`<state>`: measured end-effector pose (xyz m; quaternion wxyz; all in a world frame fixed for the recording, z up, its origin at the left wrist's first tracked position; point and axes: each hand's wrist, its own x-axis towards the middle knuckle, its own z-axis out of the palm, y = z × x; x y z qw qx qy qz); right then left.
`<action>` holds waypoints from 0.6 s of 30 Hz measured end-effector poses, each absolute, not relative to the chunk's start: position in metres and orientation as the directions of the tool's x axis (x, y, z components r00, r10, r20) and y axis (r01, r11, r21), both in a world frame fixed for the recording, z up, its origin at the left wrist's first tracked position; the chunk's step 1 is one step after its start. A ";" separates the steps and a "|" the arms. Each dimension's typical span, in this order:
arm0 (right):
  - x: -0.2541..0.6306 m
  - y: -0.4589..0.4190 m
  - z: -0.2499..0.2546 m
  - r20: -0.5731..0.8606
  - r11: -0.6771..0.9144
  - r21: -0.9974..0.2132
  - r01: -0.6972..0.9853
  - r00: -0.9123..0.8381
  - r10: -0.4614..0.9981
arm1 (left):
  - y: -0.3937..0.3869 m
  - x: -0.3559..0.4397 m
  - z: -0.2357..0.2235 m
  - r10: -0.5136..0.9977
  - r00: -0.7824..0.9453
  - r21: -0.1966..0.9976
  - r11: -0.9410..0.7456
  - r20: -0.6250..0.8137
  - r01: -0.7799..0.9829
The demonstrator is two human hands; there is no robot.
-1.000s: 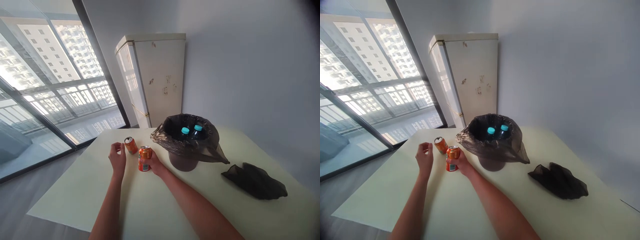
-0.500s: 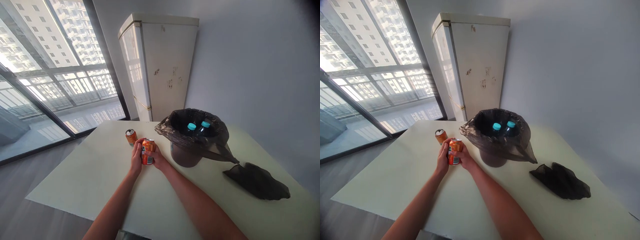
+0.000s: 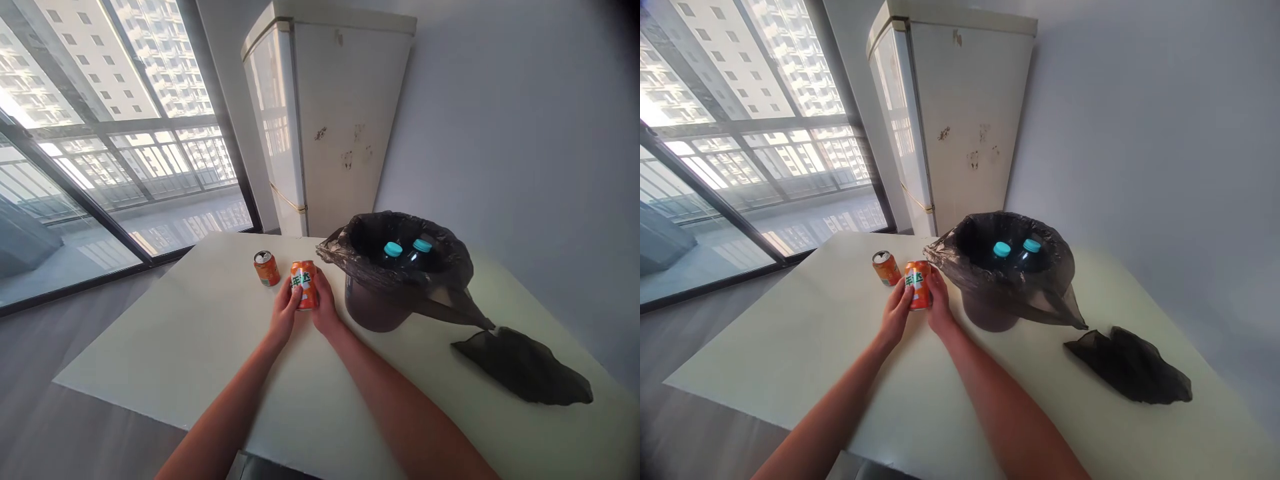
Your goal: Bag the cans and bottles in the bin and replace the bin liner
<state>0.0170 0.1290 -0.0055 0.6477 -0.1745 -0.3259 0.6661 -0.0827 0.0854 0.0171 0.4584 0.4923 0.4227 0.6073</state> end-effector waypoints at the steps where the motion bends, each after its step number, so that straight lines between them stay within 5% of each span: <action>1: 0.017 0.129 -0.004 0.181 0.036 -0.655 -0.755 -0.110 0.977 | 0.083 -0.082 0.020 0.964 -0.104 0.965 -0.251 0.243 -0.074; 6: 0.018 0.130 -0.004 0.041 -0.105 -0.679 -0.727 -0.180 0.983 | 0.078 -0.078 0.021 0.948 -0.178 0.964 -0.253 0.265 0.088; 18: 0.012 0.123 -0.011 0.158 -0.004 -0.778 -0.629 -0.202 0.967 | 0.083 -0.085 0.010 0.899 -0.320 0.930 -0.201 0.300 0.307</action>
